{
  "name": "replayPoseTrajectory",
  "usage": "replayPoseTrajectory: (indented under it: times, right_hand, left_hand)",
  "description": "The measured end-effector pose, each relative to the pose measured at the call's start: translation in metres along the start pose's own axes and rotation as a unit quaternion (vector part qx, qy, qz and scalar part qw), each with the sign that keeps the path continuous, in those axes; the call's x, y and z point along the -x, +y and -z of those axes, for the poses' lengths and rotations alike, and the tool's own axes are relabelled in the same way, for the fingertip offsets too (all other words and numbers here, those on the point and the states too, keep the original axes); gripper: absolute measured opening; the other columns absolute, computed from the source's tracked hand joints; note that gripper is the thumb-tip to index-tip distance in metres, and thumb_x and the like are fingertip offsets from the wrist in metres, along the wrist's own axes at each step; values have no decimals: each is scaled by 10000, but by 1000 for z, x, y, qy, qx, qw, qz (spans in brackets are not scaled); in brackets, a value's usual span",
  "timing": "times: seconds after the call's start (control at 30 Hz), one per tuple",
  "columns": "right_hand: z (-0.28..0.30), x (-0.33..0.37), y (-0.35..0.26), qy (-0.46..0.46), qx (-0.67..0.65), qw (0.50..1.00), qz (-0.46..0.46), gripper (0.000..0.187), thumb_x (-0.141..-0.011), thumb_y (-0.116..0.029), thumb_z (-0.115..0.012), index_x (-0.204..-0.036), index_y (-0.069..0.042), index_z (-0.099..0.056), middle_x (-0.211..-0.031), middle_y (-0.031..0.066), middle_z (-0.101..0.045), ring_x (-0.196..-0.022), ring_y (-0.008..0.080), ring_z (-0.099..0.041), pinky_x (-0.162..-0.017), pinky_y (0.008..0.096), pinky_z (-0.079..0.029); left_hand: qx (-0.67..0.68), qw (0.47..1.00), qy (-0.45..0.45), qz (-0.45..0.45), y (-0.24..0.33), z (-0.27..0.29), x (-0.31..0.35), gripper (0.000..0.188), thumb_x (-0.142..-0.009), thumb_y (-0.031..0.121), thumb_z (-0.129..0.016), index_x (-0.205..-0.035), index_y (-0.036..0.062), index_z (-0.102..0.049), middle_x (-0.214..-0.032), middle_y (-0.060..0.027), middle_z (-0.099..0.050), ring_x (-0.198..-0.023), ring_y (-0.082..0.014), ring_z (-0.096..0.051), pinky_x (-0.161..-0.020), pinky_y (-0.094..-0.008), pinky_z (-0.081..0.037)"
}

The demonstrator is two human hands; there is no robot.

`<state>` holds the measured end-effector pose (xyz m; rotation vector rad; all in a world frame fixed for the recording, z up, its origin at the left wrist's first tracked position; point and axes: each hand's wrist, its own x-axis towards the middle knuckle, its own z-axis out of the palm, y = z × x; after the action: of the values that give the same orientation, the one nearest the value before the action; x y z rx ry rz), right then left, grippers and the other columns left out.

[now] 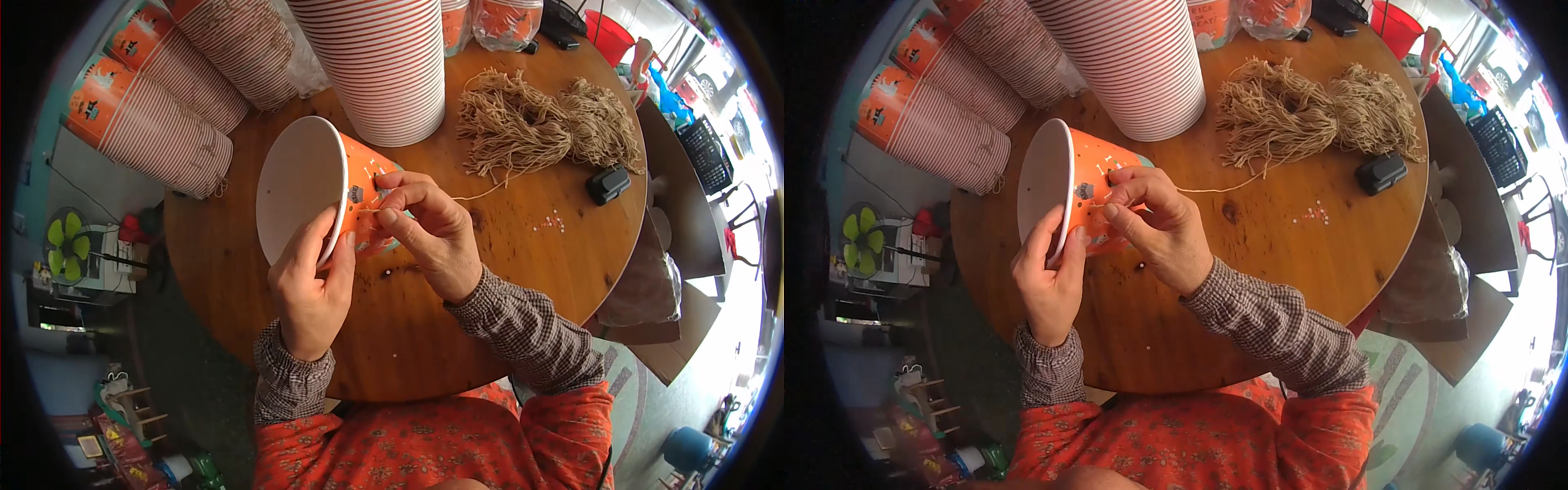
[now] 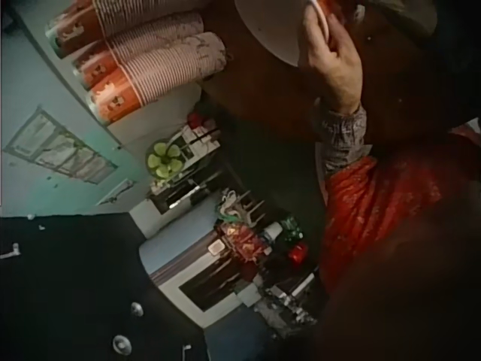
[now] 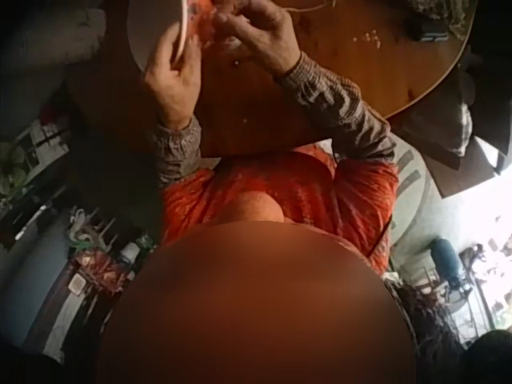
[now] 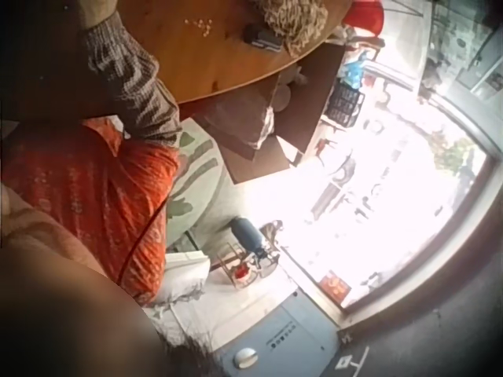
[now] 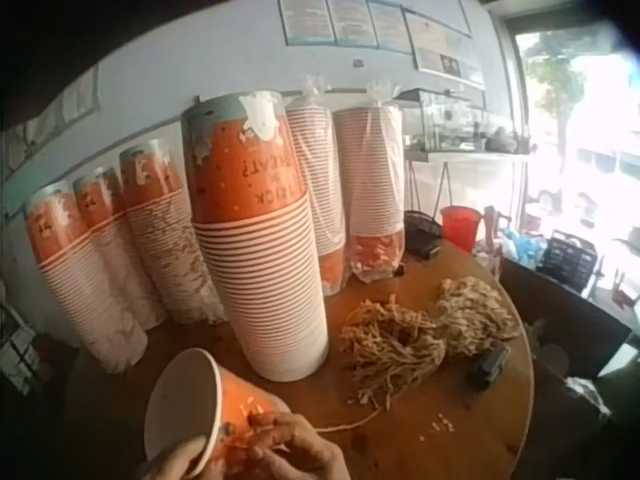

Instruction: Threading fiber rope handles through holes in plastic buckets.

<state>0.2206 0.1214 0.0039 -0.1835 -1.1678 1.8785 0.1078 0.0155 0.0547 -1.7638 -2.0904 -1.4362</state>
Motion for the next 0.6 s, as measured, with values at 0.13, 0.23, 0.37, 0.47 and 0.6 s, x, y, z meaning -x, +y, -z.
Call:
replayPoseTrajectory:
  times: [0.13,0.23,0.37,0.47,0.6]
  right_hand:
    - [1,1,-1,3,9,1000,-15,84,-875,1,-633,-956,-3,-611,-1199,101,-448,-965,112,-563,-788,260,-549]
    - [1,0,-1,8,20,1000,-11,83,-868,-3,-643,-947,-10,-619,-1190,96,-451,-1019,116,-536,-794,256,-542]
    - [0,0,-2,11,24,1000,-9,80,-864,-15,-654,-939,-21,-627,-1178,90,-459,-1070,116,-509,-799,257,-529]
    - [0,0,2,14,63,998,9,83,-857,-28,-666,-932,-26,-630,-1160,92,-473,-1014,107,-535,-793,257,-522]
    - [1,1,4,25,103,994,34,89,-847,-39,-680,-919,-25,-631,-1126,92,-485,-963,106,-549,-759,249,-521]
  left_hand:
    - [-7,1000,-7,-19,-1,-2,0,289,-871,13,-635,-1151,-42,-594,-992,-133,-678,-843,-161,-663,-723,-284,-532]
    - [-8,999,-8,-30,-1,-2,-1,309,-868,14,-638,-1168,-39,-591,-1016,-145,-675,-865,-177,-667,-736,-290,-533]
    - [-15,999,-9,-35,-1,-2,1,321,-865,13,-639,-1177,-39,-588,-1027,-151,-675,-882,-187,-670,-747,-294,-535]
    - [-10,999,-16,-26,1,-2,1,324,-864,10,-638,-1180,-37,-587,-1036,-155,-673,-894,-195,-670,-763,-301,-536]
    - [0,1000,-29,-11,5,-4,1,329,-859,6,-637,-1182,-36,-586,-1048,-159,-670,-908,-206,-669,-765,-306,-538]
